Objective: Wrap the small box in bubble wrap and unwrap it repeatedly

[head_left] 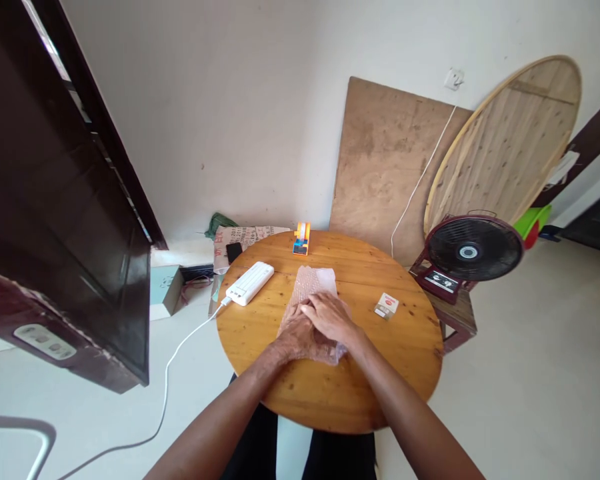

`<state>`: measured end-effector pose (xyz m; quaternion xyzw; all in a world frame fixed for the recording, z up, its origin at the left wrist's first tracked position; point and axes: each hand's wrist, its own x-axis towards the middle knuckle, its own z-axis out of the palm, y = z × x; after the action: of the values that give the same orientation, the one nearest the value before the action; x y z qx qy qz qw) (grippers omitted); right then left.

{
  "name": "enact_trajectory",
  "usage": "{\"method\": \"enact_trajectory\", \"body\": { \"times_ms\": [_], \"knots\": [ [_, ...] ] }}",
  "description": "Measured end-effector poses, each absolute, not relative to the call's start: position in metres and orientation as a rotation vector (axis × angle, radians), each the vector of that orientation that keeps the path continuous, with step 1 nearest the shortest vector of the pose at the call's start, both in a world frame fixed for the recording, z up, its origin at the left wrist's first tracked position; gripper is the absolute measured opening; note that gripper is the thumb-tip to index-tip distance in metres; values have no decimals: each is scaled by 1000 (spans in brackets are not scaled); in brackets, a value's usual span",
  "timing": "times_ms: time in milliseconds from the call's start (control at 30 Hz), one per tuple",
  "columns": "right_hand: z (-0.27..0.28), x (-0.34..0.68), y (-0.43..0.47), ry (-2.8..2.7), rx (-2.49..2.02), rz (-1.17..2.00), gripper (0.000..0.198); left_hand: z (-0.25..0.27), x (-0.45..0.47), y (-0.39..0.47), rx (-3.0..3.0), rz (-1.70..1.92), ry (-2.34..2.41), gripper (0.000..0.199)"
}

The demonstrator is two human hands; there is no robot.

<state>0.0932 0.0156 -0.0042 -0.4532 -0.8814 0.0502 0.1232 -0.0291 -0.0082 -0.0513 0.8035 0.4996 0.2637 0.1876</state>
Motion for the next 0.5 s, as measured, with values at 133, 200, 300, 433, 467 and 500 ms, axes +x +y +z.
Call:
{"method": "enact_trajectory", "body": {
  "times_ms": [133, 200, 300, 433, 467, 500],
  "knots": [
    [-19, 144, 28, -2441, -1584, 56, 46, -58, -33, -6, 2384, 547, 1354, 104],
    [-26, 161, 26, -2437, -1629, 54, 48, -60, -34, -5, 2388, 494, 1378, 103],
    [-35, 169, 23, -2434, -1641, 45, 49, -55, -38, -1, 2357, 444, 1353, 99],
    [-41, 168, 25, -2413, -1623, 27, 50, -36, -43, 11, 2326, 417, 1284, 73],
    [-41, 168, 26, -2415, -1614, 33, 50, -31, -43, 14, 2329, 431, 1297, 66],
    [-41, 169, 27, -2420, -1604, 40, 50, -27, -42, 18, 2334, 455, 1320, 59]
  ]
}}
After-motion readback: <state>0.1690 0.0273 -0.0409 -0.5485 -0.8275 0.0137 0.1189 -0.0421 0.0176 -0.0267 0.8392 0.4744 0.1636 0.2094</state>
